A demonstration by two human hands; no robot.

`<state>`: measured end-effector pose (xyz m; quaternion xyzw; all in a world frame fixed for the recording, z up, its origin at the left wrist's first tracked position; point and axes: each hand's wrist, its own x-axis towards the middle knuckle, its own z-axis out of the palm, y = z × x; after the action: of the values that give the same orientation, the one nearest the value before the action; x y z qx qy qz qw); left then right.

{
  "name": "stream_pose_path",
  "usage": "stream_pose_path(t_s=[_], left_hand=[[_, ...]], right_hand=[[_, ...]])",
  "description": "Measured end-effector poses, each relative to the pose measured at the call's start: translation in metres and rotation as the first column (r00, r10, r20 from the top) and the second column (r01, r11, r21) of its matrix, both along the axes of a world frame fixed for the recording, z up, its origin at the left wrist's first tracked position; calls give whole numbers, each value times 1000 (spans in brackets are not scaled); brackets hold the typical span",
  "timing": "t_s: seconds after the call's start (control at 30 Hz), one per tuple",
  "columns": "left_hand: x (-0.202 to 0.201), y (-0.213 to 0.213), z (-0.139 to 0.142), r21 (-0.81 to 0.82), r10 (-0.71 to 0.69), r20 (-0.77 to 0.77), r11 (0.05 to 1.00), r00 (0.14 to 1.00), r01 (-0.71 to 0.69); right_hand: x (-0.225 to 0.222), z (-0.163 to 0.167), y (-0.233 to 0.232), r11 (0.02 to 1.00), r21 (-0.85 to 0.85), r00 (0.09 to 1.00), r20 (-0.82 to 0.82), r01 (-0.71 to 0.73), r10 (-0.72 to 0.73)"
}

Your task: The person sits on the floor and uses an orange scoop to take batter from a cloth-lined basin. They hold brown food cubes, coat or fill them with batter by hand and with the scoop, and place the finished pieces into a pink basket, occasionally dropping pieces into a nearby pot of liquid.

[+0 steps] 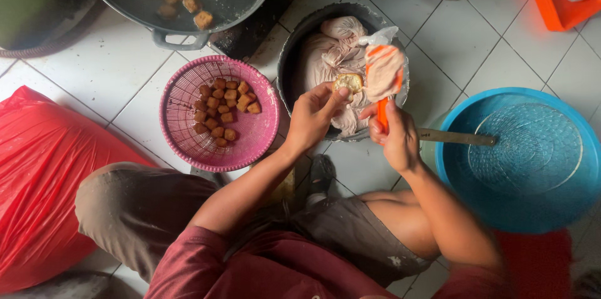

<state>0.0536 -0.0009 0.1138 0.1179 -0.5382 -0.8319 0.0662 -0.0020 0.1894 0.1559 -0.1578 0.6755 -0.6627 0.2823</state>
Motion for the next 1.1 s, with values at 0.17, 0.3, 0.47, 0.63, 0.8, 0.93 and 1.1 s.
stream_pose_path(t_s=[0.17,0.3,0.47,0.63,0.8,0.93,1.1], left_hand=[[16,-1,31,-389,86,-92,914,992,-115],[22,-5,49,-592,80,-202,784,976,-187],[26,-18,47,-383,-44,-297,921,954,-77],[20,-31,30,-55,-141,-288,990,947,130],[13,-33,21,-53,19,-233,998,972,-32],[14,-38,22,-311,106,-301,929,948,-203],[13,-54,30,-421,198,-350,840,915,-343]], right_hand=[[8,-2,-10,995,98,977,-211,10,11],[8,5,-13,978,206,895,-439,16,78],[3,16,-12,966,244,771,-630,83,93],[-1,23,-12,932,315,733,-675,179,88],[1,26,-14,905,338,577,-805,257,137],[5,26,-15,890,349,481,-858,295,177],[-6,33,-10,887,364,424,-877,285,224]])
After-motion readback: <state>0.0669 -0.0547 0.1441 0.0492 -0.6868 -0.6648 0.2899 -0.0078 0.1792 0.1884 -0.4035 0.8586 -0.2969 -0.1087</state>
